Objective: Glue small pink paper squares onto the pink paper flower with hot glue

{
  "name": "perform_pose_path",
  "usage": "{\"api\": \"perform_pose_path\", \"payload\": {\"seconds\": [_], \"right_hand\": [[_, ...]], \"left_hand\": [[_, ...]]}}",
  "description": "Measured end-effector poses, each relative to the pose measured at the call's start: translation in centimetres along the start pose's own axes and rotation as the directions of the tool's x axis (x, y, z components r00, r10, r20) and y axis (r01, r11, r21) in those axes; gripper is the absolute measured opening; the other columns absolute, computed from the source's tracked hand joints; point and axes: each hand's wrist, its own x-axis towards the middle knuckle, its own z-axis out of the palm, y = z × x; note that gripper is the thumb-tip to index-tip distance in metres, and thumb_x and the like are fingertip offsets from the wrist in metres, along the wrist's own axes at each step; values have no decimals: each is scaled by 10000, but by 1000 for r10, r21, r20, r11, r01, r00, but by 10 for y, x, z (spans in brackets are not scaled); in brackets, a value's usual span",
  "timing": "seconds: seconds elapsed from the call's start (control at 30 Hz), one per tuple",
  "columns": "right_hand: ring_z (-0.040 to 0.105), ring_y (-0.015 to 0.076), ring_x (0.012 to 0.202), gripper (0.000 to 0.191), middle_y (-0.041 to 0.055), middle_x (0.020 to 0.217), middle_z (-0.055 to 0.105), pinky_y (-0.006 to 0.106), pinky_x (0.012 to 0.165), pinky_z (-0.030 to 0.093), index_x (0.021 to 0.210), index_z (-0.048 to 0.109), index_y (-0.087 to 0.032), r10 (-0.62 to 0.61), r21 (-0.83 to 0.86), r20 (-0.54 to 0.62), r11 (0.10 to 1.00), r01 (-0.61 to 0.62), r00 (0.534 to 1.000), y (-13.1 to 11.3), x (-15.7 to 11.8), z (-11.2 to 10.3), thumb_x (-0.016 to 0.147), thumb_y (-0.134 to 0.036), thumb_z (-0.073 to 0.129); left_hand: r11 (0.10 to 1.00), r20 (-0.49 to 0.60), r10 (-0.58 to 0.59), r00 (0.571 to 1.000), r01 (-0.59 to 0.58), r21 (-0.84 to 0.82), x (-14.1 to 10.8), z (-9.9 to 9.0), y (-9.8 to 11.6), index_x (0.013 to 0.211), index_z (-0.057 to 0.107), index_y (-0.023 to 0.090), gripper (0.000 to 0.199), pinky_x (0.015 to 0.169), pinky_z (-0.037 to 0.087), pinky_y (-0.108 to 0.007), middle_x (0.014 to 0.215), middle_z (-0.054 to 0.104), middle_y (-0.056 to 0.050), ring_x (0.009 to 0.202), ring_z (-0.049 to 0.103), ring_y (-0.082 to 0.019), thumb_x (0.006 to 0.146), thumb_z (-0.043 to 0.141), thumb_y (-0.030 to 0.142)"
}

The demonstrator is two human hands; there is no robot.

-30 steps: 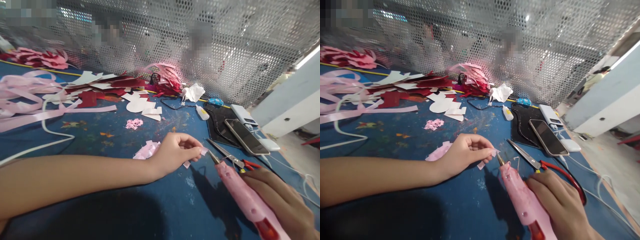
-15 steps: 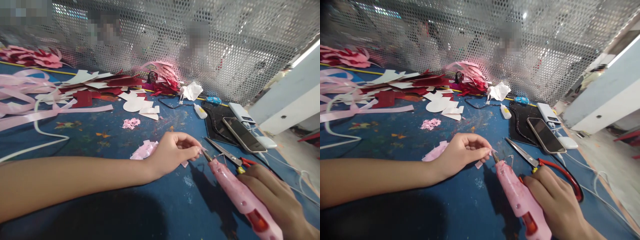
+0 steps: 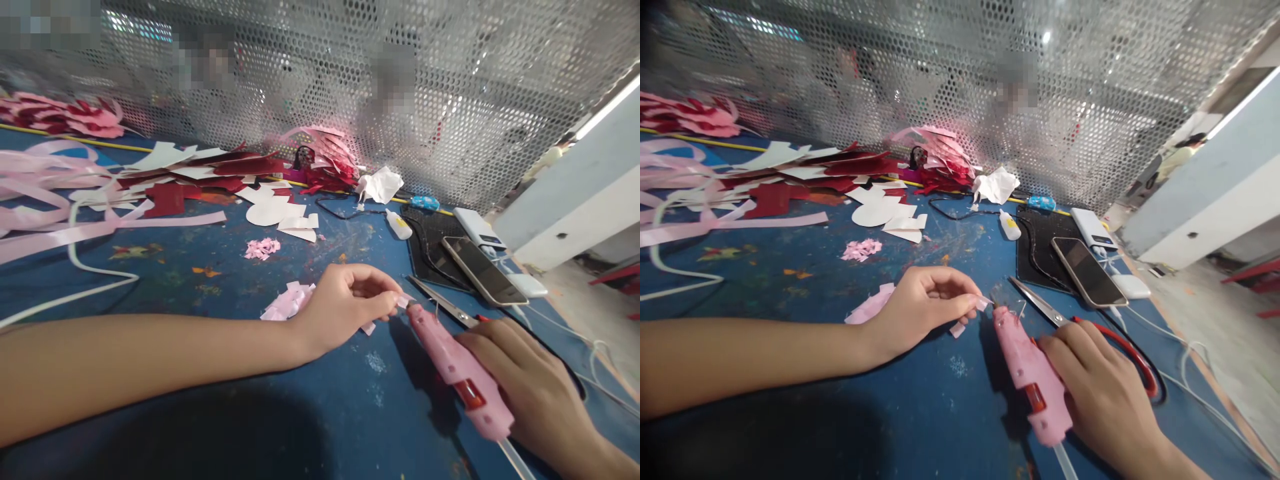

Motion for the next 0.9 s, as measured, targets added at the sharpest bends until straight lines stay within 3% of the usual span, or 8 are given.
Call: {"api": "perform_pose_path", "payload": {"seconds": [0.07,0.17,0.27,0.33,0.43,0.57,0.8,0.9], "right_hand": [[560,208,840,188,88,953,602,324,699,471,1015,562,-202,9,-22,18,1000,-9,1000,0,5,-1,853,-252,481],[560,263,973,416,124,1122,571,388,772,488,1164,518,-173,25,39,80,999,-28,996,0,12,-6,778,-329,509],[526,281,1101,482,128,1223,525,430,876,463,1231,487,-177,69,163,53,984,-77,996,-2,15,-12,755,-233,434],[540,262,1086,437,117,1182,542,411,873,465,1171,525,-196,123,230,-27,966,-114,992,-7,19,-14,747,-175,419],[592,207,920,250,76,1011,601,331,743,487,1012,580,-223,217,260,-132,949,-177,967,-19,32,-8,785,-164,494],[580,133,688,92,2,773,631,258,603,465,910,598,-220,308,291,-159,922,-254,938,-32,54,5,822,-242,589],[547,91,567,37,-30,618,612,225,554,451,841,634,-193,164,322,-246,943,-79,955,-35,60,10,817,-171,617],[545,89,562,75,-30,603,614,222,548,454,867,652,-186,159,334,-266,941,-63,951,-36,59,9,811,-147,623]], "left_hand": [[1000,15,13,1000,-12,-16,0,0,-1,771,672,128,92,438,448,-169,639,633,-6,537,552,-79,755,653,217],[999,14,29,999,-29,-20,1,0,-3,776,670,129,87,428,440,-161,640,637,-6,548,560,-82,747,655,209],[999,7,34,999,-34,-24,1,0,-3,766,668,125,88,423,435,-160,646,642,-10,556,565,-86,724,664,202],[999,17,35,999,-34,-26,1,0,-2,760,668,123,102,421,434,-161,652,644,-12,556,563,-86,710,673,212],[999,37,40,999,-39,-20,-1,0,0,746,663,123,120,420,429,-160,648,641,-10,549,559,-83,697,681,231],[999,36,48,998,-48,-9,-2,1,1,725,641,129,106,415,426,-167,621,630,-4,528,555,-84,697,675,225],[998,88,55,995,-55,-3,0,1,1,714,640,124,62,428,421,-149,566,610,22,500,549,-65,705,678,172],[998,95,56,994,-56,-5,1,2,1,712,645,118,50,440,428,-144,565,622,22,484,549,-54,703,684,148]]}}
